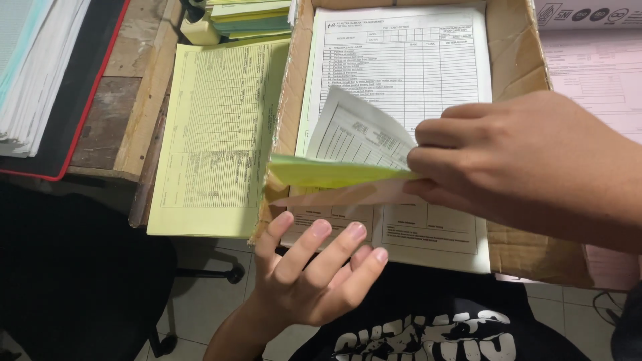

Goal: Organizing and inspecting stacks of printed forms and invoices within a cardboard box

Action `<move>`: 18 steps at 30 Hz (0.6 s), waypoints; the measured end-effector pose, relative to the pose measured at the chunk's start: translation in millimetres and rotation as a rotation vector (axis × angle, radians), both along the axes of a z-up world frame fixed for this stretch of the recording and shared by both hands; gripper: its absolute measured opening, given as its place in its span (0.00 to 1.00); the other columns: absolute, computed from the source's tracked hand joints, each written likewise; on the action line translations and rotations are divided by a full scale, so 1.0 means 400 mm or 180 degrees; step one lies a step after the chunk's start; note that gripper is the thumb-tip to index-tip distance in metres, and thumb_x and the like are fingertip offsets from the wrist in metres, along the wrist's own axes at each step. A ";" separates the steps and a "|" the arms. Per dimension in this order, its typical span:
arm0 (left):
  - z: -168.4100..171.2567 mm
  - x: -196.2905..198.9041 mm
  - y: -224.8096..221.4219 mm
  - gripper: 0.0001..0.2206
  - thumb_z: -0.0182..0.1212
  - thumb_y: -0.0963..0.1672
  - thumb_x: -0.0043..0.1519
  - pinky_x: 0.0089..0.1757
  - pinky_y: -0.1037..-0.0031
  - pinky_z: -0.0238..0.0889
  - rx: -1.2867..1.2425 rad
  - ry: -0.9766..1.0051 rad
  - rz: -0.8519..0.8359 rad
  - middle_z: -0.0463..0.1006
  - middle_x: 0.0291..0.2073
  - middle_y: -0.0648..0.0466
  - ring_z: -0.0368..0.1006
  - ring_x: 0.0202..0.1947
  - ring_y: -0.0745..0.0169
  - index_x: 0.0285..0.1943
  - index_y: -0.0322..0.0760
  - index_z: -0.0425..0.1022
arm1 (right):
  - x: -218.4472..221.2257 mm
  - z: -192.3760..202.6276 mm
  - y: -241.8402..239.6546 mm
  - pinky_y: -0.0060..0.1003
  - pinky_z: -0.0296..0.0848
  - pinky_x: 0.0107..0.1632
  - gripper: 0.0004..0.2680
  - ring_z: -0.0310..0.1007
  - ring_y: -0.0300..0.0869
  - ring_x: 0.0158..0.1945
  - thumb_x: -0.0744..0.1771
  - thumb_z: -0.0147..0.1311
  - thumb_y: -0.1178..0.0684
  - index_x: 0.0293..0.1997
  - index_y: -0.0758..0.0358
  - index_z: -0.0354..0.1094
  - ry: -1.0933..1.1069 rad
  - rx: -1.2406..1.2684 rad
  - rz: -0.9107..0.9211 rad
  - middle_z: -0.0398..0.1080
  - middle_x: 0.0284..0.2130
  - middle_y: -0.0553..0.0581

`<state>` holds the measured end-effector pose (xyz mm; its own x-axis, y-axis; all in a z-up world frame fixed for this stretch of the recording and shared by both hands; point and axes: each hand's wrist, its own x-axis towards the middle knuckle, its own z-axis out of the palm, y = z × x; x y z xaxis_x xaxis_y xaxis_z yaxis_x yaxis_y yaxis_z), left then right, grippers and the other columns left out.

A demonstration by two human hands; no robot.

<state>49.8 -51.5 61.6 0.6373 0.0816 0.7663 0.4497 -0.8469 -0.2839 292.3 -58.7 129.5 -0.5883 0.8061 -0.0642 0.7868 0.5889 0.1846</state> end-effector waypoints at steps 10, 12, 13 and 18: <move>0.022 0.026 0.017 0.07 0.50 0.45 0.63 0.48 0.63 0.61 -0.0427 0.0121 0.0130 0.72 0.44 0.54 0.65 0.46 0.58 0.45 0.48 0.72 | 0.009 0.005 0.008 0.37 0.67 0.16 0.14 0.68 0.38 0.25 0.66 0.40 0.35 0.25 0.48 0.59 -0.0098 0.0369 -0.0202 0.62 0.21 0.42; 0.012 0.029 0.017 0.05 0.53 0.44 0.62 0.46 0.63 0.62 -0.0514 0.0099 0.0100 0.72 0.43 0.54 0.65 0.45 0.59 0.43 0.47 0.74 | 0.011 -0.005 0.006 0.38 0.62 0.16 0.15 0.67 0.40 0.24 0.67 0.40 0.36 0.22 0.49 0.58 -0.0038 0.0535 -0.0192 0.60 0.19 0.43; 0.008 0.030 0.018 0.04 0.57 0.43 0.60 0.45 0.64 0.63 -0.0586 0.0075 0.0064 0.72 0.42 0.54 0.66 0.43 0.59 0.41 0.47 0.75 | 0.012 -0.008 0.005 0.39 0.58 0.16 0.16 0.66 0.41 0.23 0.68 0.41 0.38 0.20 0.51 0.57 0.0018 0.0718 -0.0190 0.58 0.18 0.44; 0.017 0.024 0.017 0.08 0.47 0.44 0.62 0.37 0.71 0.60 -0.0560 0.0036 -0.0008 0.71 0.38 0.56 0.64 0.38 0.62 0.41 0.46 0.73 | 0.003 0.001 0.005 0.38 0.65 0.12 0.10 0.65 0.39 0.17 0.66 0.43 0.41 0.27 0.49 0.60 0.0277 0.0307 0.0003 0.61 0.21 0.45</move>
<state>59.5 -44.8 68.4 0.6462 0.2122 0.7331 0.4451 -0.8851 -0.1362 293.5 -56.6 129.9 -0.5891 0.8054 0.0649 0.8017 0.5725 0.1716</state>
